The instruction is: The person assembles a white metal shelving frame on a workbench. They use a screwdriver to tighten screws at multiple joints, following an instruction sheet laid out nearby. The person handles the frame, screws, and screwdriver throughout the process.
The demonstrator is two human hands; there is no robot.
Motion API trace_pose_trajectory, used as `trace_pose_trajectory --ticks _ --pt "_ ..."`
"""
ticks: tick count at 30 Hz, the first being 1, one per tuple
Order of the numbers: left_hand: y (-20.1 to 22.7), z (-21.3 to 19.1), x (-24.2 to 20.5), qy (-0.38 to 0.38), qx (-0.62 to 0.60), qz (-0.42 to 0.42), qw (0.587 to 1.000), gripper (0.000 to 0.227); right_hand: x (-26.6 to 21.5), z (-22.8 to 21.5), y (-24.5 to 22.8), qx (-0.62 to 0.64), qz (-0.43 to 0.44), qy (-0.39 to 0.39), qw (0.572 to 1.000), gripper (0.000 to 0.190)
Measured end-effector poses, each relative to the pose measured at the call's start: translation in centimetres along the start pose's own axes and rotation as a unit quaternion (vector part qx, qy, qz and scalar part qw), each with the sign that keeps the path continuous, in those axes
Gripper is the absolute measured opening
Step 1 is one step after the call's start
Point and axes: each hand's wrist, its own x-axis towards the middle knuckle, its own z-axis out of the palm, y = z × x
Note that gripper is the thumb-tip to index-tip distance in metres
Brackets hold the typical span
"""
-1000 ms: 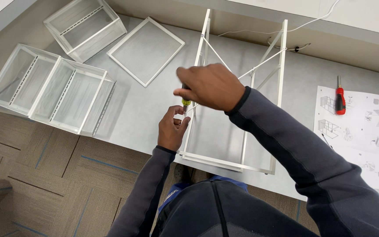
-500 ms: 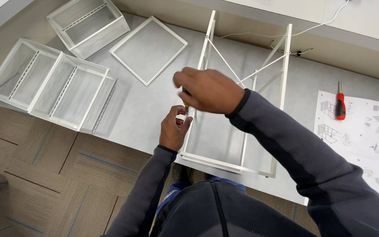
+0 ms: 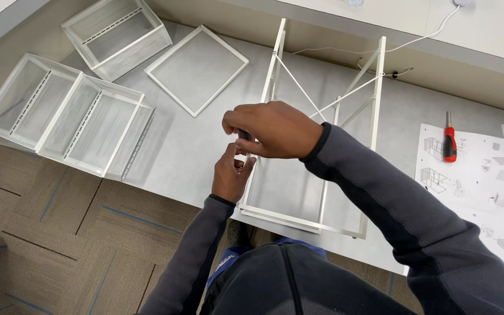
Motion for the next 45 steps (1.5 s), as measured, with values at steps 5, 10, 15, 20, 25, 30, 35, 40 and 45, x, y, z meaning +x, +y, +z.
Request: trace_pose_trajectory --ticks 5,10,15,20,25,30,35,40,45 --pt "0.0 0.2 -0.1 -0.017 -0.057 0.026 0.998 0.026 0.6 3.0 1.5 -0.017 0.054 0.076 0.995 0.018" --pt "-2.7 0.4 0.7 -0.006 -0.062 0.069 0.996 0.025 1.0 3.4 0.0 0.030 -0.008 0.074 0.997 0.016" --pt "-2.8 0.6 1.2 -0.047 -0.107 0.091 0.989 0.041 0.9 1.5 -0.5 0.083 -0.046 0.032 0.995 0.019" --pt "-1.1 0.0 0.8 -0.084 -0.155 -0.021 0.984 0.040 0.5 -0.5 -0.7 0.123 -0.032 -0.008 0.992 0.026" --pt "-1.7 1.4 1.1 -0.091 -0.184 -0.091 0.974 0.026 0.2 -0.9 -0.4 0.144 -0.024 -0.036 0.989 0.030" --pt "-2.1 2.0 1.1 -0.094 -0.209 -0.090 0.969 0.039 0.1 -0.8 0.9 0.146 -0.012 -0.019 0.989 0.035" --pt "1.4 0.9 0.4 -0.100 -0.224 -0.107 0.963 0.041 -0.2 -0.8 1.8 0.152 0.013 0.018 0.988 0.031" --pt "-2.4 1.7 1.8 -0.119 -0.194 -0.109 0.968 0.039 -0.3 -1.7 0.8 0.162 0.006 -0.020 0.986 0.032" --pt "0.6 1.0 1.1 -0.111 -0.197 -0.116 0.967 0.040 0.0 -0.2 2.5 0.072 0.038 0.027 0.996 0.039"
